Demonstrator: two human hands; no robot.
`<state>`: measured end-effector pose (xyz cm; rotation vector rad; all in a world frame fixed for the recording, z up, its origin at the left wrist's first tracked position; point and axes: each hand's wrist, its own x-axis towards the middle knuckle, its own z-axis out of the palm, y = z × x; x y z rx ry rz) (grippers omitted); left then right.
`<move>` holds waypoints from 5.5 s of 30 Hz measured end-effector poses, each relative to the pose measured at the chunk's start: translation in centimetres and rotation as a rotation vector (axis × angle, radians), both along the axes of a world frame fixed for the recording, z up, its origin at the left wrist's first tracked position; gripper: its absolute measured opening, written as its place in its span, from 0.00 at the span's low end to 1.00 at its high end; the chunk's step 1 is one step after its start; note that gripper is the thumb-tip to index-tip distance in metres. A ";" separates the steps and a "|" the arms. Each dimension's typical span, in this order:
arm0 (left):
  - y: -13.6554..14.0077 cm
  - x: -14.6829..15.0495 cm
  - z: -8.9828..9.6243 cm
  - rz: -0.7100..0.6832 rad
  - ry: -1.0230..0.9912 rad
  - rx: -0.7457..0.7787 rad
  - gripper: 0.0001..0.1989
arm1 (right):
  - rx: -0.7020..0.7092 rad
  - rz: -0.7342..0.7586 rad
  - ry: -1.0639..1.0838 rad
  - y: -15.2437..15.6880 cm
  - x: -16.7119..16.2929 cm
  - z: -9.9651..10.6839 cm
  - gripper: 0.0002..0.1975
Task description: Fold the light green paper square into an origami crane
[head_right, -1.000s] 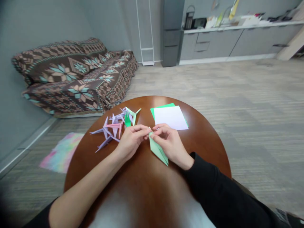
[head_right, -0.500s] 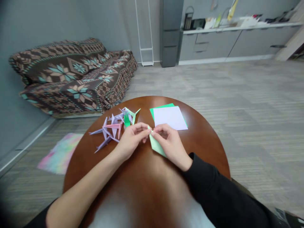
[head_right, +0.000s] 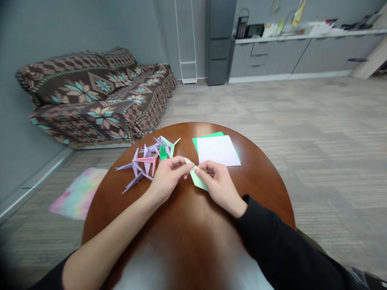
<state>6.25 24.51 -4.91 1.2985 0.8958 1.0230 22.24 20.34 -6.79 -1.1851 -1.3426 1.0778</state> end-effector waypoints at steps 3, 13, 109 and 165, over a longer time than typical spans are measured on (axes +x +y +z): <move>0.1 0.0 -0.1 0.031 -0.020 0.002 0.12 | -0.016 -0.003 0.020 0.0 0.0 0.0 0.13; 0.7 -0.3 -0.3 0.123 -0.028 0.044 0.12 | -0.049 -0.036 0.059 0.2 0.2 -0.2 0.13; 0.0 0.2 -0.4 0.035 -0.139 -0.169 0.14 | -0.258 -0.030 0.379 0.1 0.3 0.5 0.12; 0.6 -1.0 1.1 -0.170 -0.060 0.012 0.13 | 0.103 -0.044 0.251 -0.1 0.7 1.0 0.07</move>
